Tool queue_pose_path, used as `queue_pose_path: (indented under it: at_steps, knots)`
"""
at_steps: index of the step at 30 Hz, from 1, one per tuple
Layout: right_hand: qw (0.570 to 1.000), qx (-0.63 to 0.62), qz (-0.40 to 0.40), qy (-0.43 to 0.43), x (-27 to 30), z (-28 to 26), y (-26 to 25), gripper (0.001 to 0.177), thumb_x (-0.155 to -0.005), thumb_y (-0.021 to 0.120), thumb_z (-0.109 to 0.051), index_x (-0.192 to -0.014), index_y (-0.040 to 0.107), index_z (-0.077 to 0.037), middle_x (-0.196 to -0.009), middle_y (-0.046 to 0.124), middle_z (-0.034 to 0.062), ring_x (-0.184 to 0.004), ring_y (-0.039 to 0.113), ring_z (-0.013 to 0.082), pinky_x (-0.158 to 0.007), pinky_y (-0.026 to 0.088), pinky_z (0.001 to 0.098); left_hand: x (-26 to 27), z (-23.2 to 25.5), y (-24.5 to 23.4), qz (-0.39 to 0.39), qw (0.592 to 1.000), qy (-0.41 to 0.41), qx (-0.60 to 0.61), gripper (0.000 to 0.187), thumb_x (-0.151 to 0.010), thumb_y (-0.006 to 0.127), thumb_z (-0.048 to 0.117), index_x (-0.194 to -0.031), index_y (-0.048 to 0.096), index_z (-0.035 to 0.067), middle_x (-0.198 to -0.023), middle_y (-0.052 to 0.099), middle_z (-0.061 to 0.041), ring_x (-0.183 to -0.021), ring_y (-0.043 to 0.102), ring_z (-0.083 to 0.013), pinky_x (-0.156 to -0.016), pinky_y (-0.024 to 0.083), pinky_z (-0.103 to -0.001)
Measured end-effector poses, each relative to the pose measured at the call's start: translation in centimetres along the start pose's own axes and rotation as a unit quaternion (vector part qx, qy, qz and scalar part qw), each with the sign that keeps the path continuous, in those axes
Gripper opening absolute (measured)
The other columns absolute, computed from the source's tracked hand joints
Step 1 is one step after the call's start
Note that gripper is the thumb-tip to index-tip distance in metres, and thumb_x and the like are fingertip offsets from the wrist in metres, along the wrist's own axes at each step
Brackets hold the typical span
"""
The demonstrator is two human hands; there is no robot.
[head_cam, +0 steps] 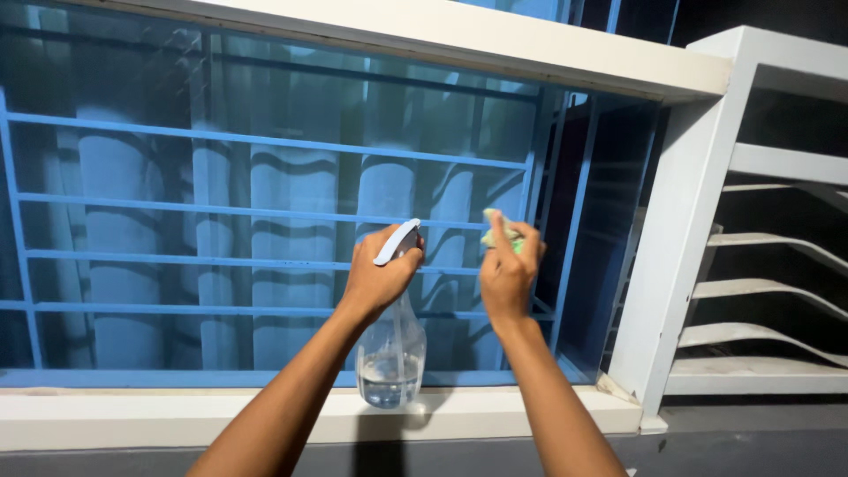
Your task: The person cleans a window with a blue metal security grille. They spray a cleaning solution from a clear bottle onto the glass and wipe it with a cloth held in the other hand. The person systematically cleans the window surface and the white frame.
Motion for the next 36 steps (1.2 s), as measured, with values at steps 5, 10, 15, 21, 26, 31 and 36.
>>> queue_pose_path:
  at_steps: [5, 10, 15, 21, 26, 31, 36]
  knots:
    - [0.994, -0.016, -0.064, -0.086, 2.8, -1.8, -0.5, 0.057, -0.077, 0.062, 0.011, -0.129, 0.073, -0.010, -0.118, 0.058, 0.0204, -0.106, 0.055, 0.0384, -0.093, 0.050, 0.0451, -0.2, -0.8, -1.3, 0.022, 0.999, -0.017, 0.028, 0.020, -0.075, 0.063, 0.015, -0.087, 0.073, 0.003, -0.072, 0.072, -0.010, -0.068, 0.067, -0.0182, -0.065, 0.052, -0.033]
    - [1.000, -0.002, -0.012, -0.006, 1.4, -0.9, 0.1, 0.054, -0.083, 0.063, 0.012, -0.131, 0.072, -0.010, -0.120, 0.059, 0.0199, -0.108, 0.056, 0.0370, -0.093, 0.050, 0.0431, 0.1, -1.3, -2.2, 0.019, 1.000, -0.021, -0.007, 0.021, -0.075, 0.064, 0.016, -0.089, 0.073, 0.003, -0.072, 0.072, -0.011, -0.067, 0.068, -0.0204, -0.064, 0.052, -0.035]
    - [0.996, -0.005, -0.058, -0.063, 2.0, -4.2, 2.3, 0.054, -0.083, 0.065, 0.010, -0.133, 0.072, -0.008, -0.118, 0.059, 0.0198, -0.107, 0.056, 0.0361, -0.093, 0.049, 0.0447, -0.1, -1.2, -2.5, 0.025, 1.000, -0.003, -0.003, 0.022, -0.075, 0.065, 0.017, -0.089, 0.073, 0.002, -0.073, 0.072, -0.012, -0.068, 0.067, -0.0215, -0.065, 0.052, -0.035]
    - [0.997, -0.007, -0.054, -0.051, 3.0, -3.9, 0.6, 0.051, -0.082, 0.066, 0.010, -0.129, 0.073, -0.010, -0.118, 0.061, 0.0201, -0.106, 0.056, 0.0364, -0.093, 0.048, 0.0435, 0.1, -1.5, -3.4, 0.022, 0.999, -0.029, -0.016, 0.023, -0.075, 0.063, 0.018, -0.090, 0.074, 0.004, -0.073, 0.073, -0.011, -0.069, 0.069, -0.0206, -0.067, 0.053, -0.034]
    - [0.998, 0.006, -0.035, -0.047, 1.6, -4.6, 2.0, 0.053, -0.082, 0.065, 0.011, -0.132, 0.071, -0.008, -0.118, 0.060, 0.0201, -0.108, 0.056, 0.0355, -0.093, 0.048, 0.0461, 0.0, -1.3, -3.8, 0.025, 0.999, -0.020, -0.023, 0.024, -0.075, 0.064, 0.017, -0.091, 0.074, 0.004, -0.073, 0.073, -0.010, -0.068, 0.069, -0.0207, -0.066, 0.053, -0.034]
    - [0.991, -0.054, -0.101, -0.075, 3.5, -4.9, 0.8, 0.056, -0.078, 0.064, 0.011, -0.128, 0.073, -0.012, -0.119, 0.060, 0.0195, -0.107, 0.055, 0.0372, -0.094, 0.051, 0.0442, 0.1, -1.9, -4.3, 0.034, 0.999, -0.027, 0.005, 0.023, -0.075, 0.063, 0.016, -0.090, 0.074, 0.003, -0.073, 0.074, -0.009, -0.069, 0.071, -0.0197, -0.067, 0.054, -0.034]
    - [0.998, -0.043, -0.043, 0.009, 1.1, -4.2, 1.0, 0.056, -0.081, 0.062, 0.012, -0.130, 0.072, -0.013, -0.119, 0.059, 0.0183, -0.109, 0.058, 0.0355, -0.095, 0.052, 0.0445, 0.3, -2.4, -4.5, 0.032, 0.998, -0.052, 0.022, 0.022, -0.075, 0.064, 0.015, -0.090, 0.075, 0.003, -0.073, 0.075, -0.009, -0.070, 0.071, -0.0188, -0.068, 0.054, -0.033]
Point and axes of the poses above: each hand's wrist, its own x-axis away from the middle knuckle, its own y-axis out of the palm, z = x × y, the point moved 7 cm from there along -x, towards the middle knuckle
